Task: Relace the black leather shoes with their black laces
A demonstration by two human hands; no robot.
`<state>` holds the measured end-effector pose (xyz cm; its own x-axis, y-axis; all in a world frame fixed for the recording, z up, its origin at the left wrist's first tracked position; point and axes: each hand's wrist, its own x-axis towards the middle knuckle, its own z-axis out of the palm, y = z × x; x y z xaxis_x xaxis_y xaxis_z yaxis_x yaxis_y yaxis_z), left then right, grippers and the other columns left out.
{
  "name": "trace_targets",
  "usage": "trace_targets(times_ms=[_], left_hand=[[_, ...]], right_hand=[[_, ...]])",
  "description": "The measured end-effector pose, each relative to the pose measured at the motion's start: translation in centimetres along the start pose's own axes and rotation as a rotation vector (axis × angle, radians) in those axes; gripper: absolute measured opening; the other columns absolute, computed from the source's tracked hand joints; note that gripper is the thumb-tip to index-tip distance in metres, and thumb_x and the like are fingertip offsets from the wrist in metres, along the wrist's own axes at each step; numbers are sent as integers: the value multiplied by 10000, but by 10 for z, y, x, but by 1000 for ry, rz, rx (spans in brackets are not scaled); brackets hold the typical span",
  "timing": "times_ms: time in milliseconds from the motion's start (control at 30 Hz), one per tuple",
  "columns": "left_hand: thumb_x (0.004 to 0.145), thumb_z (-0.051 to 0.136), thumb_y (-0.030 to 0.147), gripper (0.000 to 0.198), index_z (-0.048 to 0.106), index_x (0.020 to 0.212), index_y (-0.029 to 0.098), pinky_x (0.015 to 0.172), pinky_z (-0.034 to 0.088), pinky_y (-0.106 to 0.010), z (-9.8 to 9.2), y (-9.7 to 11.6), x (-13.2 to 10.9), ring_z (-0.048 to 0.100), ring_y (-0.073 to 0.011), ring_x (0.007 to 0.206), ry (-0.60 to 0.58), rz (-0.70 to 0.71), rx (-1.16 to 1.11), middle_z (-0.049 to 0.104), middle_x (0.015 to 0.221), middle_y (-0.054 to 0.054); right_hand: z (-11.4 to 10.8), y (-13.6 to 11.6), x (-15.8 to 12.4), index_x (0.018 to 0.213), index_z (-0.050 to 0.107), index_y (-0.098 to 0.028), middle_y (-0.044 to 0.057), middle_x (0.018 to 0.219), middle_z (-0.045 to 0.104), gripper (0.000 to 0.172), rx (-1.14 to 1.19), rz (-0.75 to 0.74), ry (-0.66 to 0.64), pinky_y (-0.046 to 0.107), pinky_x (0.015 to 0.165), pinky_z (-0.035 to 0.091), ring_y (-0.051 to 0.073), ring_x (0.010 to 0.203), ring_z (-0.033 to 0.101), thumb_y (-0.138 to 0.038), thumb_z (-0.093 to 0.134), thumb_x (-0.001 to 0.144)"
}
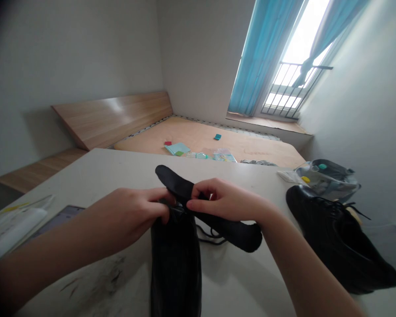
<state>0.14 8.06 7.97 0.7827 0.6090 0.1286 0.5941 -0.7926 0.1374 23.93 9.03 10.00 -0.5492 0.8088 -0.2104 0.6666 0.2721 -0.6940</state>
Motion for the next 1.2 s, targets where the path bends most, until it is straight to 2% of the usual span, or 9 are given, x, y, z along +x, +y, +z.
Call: trace_targets(times_ms=[133,267,400,500,600,700,833,1033,1200], left_hand=[[889,471,103,303,681,978,303,717,475,-288,-4,-4,-2,692,-181,885,-46,5,-61,687,1135,57],[897,560,200,229,638,1090,296,790,491,-292,-8,-12,-2,676,-190,961,-50,-7,-142,699,1119,50],[854,611,179,345,642,1162,333,883,490,-274,-14,-17,-5,656,-178,1017,-110,-6,-232,668,1204,51],[848,583,135,395,655,1179,339,943,480,-278,-17,-18,-7,644,-182,1056,-152,-6,-269,669,1213,32],[839,590,124,460,612,1250,328,962,480,-285,-17,-17,-9,627,-191,1107,-186,-24,-266,655,1250,28],[826,592,99,522,571,1295,325,959,482,-279,-17,-18,-9,620,-187,1129,-194,-23,-272,629,1298,26],[810,592,84,542,569,1293,330,911,498,-278,-18,-18,-10,635,-191,1093,-194,-30,-276,597,1347,15],[819,566,97,536,539,1294,342,968,459,-291,-15,-21,-11,602,-185,1146,-198,-26,-295,564,1365,32],[830,560,110,527,539,1298,352,955,459,-308,-13,-22,-12,601,-194,1150,-200,-42,-278,577,1357,40]], right_hand=[[5,-3,-2,790,573,-203,-41,673,470,297,68,-2,10,257,559,352,117,623,423,-488,611,868],[5,-13,-12,857,550,-221,-64,626,449,295,322,59,83,220,451,266,89,531,349,-485,677,821],[7,-31,-25,828,540,-215,-27,705,564,333,619,-18,92,205,492,369,98,584,478,-479,734,774],[14,-45,-32,784,533,-214,-17,748,581,336,692,-84,139,215,548,435,116,646,548,-445,774,745],[20,-56,-34,764,535,-214,-46,633,476,353,665,-38,197,192,451,360,89,528,451,-483,763,740],[21,-61,-33,744,526,-212,-52,586,415,374,630,-3,168,196,409,309,84,482,376,-541,704,765],[21,-60,-39,772,555,-233,-31,633,445,316,408,52,122,220,449,331,115,539,407,-538,628,810],[37,-46,-65,816,633,-282,-29,770,666,30,-8,208,-231,237,541,396,156,670,587,-268,609,807],[52,-48,-62,810,596,-261,-11,802,697,19,-140,232,-266,254,536,433,179,666,633,-271,612,813]])
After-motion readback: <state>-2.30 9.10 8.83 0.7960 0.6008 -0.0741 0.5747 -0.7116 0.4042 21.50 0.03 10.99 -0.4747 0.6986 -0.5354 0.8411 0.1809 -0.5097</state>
